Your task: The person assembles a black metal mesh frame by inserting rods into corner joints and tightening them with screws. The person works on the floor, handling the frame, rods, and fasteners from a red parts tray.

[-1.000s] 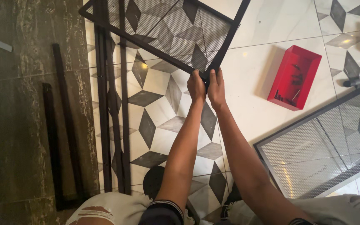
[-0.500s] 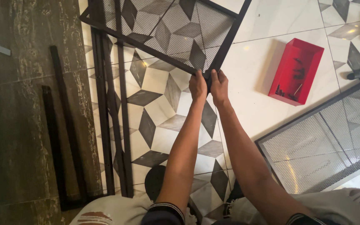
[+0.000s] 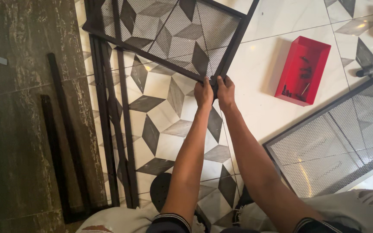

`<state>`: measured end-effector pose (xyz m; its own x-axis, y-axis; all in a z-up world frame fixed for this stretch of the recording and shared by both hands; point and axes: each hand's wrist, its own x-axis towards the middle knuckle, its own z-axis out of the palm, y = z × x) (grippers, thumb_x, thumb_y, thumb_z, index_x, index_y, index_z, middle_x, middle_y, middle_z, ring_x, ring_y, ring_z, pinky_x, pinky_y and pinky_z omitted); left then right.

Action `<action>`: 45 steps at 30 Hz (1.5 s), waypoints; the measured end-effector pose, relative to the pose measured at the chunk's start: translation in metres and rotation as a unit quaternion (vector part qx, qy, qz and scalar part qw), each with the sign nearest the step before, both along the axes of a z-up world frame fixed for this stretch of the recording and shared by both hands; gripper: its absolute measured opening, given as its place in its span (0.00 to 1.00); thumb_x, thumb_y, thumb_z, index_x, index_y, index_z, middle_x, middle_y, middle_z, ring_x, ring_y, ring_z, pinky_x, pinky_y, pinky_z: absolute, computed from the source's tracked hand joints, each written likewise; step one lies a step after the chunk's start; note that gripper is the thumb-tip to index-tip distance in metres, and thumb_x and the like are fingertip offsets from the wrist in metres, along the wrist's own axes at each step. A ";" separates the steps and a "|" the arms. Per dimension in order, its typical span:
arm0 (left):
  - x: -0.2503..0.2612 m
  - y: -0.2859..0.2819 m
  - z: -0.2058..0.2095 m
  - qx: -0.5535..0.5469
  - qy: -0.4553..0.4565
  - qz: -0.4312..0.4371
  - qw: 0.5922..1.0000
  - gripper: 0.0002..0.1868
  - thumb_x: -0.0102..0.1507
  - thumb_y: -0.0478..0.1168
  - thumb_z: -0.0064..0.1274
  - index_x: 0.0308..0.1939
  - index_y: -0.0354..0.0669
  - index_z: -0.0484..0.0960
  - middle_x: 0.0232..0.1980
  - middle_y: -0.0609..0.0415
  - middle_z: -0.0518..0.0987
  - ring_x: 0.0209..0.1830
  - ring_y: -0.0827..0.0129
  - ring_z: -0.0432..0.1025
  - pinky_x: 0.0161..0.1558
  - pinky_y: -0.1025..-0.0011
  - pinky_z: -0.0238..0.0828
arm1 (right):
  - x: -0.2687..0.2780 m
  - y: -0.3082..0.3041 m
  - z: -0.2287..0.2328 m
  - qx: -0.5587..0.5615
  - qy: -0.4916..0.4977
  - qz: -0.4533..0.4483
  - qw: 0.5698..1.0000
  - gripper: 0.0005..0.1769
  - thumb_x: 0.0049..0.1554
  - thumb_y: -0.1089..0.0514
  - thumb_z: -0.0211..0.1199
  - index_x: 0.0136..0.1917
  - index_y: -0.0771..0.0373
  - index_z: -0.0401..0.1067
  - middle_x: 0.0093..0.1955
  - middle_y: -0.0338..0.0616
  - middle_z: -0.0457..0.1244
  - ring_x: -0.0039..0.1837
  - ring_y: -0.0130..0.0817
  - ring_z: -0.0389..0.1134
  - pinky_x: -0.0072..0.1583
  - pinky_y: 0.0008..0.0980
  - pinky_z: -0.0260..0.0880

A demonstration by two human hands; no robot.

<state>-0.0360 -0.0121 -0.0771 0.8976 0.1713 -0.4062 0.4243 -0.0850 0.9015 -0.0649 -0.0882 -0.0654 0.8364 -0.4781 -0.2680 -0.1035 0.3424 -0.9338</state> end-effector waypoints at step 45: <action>0.046 0.037 -0.056 -0.311 0.030 0.115 0.943 0.17 0.65 0.31 0.51 0.57 0.34 0.67 0.50 0.43 0.75 0.40 0.50 0.79 0.39 0.56 0.84 | -0.009 -0.074 -0.068 -0.411 0.089 -0.153 0.894 0.40 0.57 0.56 0.69 0.72 0.81 0.57 0.62 0.69 0.62 0.63 0.57 0.65 0.65 0.49 0.64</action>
<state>0.0099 0.0249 -0.1331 0.8380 0.0708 -0.5411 0.4188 0.5523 0.7208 -0.0740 -0.1623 -0.1333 0.6122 -0.7736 0.1636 -0.2941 -0.4148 -0.8611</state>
